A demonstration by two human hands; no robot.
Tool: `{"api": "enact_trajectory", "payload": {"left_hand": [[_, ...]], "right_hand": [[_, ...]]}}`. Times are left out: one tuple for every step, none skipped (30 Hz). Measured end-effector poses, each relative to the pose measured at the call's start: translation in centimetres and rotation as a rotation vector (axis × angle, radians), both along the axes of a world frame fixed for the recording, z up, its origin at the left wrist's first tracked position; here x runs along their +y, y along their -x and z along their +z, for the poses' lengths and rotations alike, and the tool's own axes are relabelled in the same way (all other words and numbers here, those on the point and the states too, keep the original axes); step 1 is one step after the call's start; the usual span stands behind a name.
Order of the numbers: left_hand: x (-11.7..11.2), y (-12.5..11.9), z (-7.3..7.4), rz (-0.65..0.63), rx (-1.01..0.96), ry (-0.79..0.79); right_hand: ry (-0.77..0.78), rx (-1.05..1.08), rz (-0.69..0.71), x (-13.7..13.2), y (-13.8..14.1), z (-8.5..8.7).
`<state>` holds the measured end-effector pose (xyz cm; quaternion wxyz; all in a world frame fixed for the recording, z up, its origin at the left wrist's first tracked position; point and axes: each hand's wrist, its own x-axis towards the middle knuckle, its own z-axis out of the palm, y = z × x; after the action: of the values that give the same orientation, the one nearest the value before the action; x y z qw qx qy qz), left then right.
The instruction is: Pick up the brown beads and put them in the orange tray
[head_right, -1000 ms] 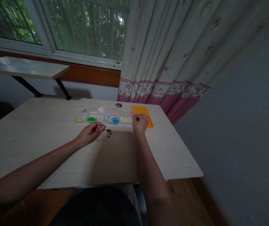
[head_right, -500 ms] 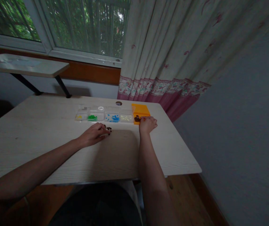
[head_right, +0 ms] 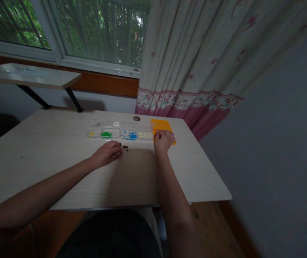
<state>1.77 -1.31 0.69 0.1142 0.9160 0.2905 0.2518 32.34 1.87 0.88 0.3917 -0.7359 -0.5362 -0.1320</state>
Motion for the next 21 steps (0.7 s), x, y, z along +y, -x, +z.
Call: {"api": "enact_trajectory", "payload": {"left_hand": [[0.0, 0.0, 0.1, 0.017, 0.016, -0.011], [0.0, 0.1, 0.2, 0.039, 0.035, -0.024], [0.1, 0.1, 0.3, 0.068, 0.052, -0.039], [0.1, 0.3, 0.4, 0.101, 0.069, -0.053], [0.3, 0.4, 0.4, 0.136, 0.080, -0.063], [0.4, 0.6, 0.4, 0.172, 0.084, -0.070], [0.6, 0.8, 0.3, 0.207, 0.080, -0.074], [0.8, 0.9, 0.2, 0.240, 0.065, -0.075], [1.0, 1.1, 0.1, 0.269, 0.042, -0.073], [1.2, 1.1, 0.0, 0.293, 0.013, -0.067], [1.4, 1.2, -0.2, 0.309, -0.025, -0.054], [1.5, 1.2, -0.3, 0.317, -0.071, -0.035], [1.7, 1.1, -0.4, 0.317, -0.126, -0.005], [1.9, 1.0, -0.5, 0.311, -0.186, 0.034], [2.0, 0.9, -0.6, 0.305, -0.249, 0.081], [2.1, 0.7, -0.6, 0.300, -0.311, 0.134], [2.2, 0.6, -0.7, 0.296, -0.369, 0.190], [2.2, 0.5, -0.7, 0.292, -0.418, 0.247], [2.2, 0.4, -0.7, 0.286, -0.462, 0.301], [2.1, 0.3, -0.7, 0.278, -0.500, 0.349], [2.1, 0.2, -0.6, 0.269, -0.531, 0.392]], "right_hand": [[-0.010, -0.020, 0.039, 0.0, 0.5, 0.0], [-0.020, -0.039, 0.081, -0.1, 1.1, 0.0], [-0.031, -0.057, 0.124, -0.1, 1.7, 0.0], [-0.042, -0.075, 0.167, -0.2, 2.4, 0.0], [-0.052, -0.094, 0.214, -0.2, 3.1, 0.0], [-0.062, -0.117, 0.269, -0.3, 3.8, 0.1], [-0.069, -0.144, 0.333, -0.4, 4.6, 0.1], [-0.070, -0.172, 0.406, -0.6, 5.4, 0.1], [-0.065, -0.200, 0.478, -0.7, 6.2, 0.1], [-0.055, -0.223, 0.540, -1.0, 6.9, 0.2], [-0.042, -0.241, 0.591, -1.2, 7.7, 0.2], [-0.029, -0.255, 0.631, -1.5, 8.4, 0.3], [-0.021, -0.263, 0.666, -1.8, 9.0, 0.4], [-0.015, -0.270, 0.702, -2.0, 9.6, 0.4], [-0.010, -0.274, 0.735, -2.3, 10.2, 0.5], [-0.007, -0.276, 0.764, -2.5, 10.6, 0.5], [-0.004, -0.276, 0.784, -2.7, 10.9, 0.5], [0.000, -0.273, 0.797, -2.8, 11.2, 0.5], [0.004, -0.269, 0.803, -2.9, 11.4, 0.6], [0.007, -0.264, 0.807, -2.9, 11.5, 0.6], [0.010, -0.258, 0.812, -3.0, 11.6, 0.6]]}}
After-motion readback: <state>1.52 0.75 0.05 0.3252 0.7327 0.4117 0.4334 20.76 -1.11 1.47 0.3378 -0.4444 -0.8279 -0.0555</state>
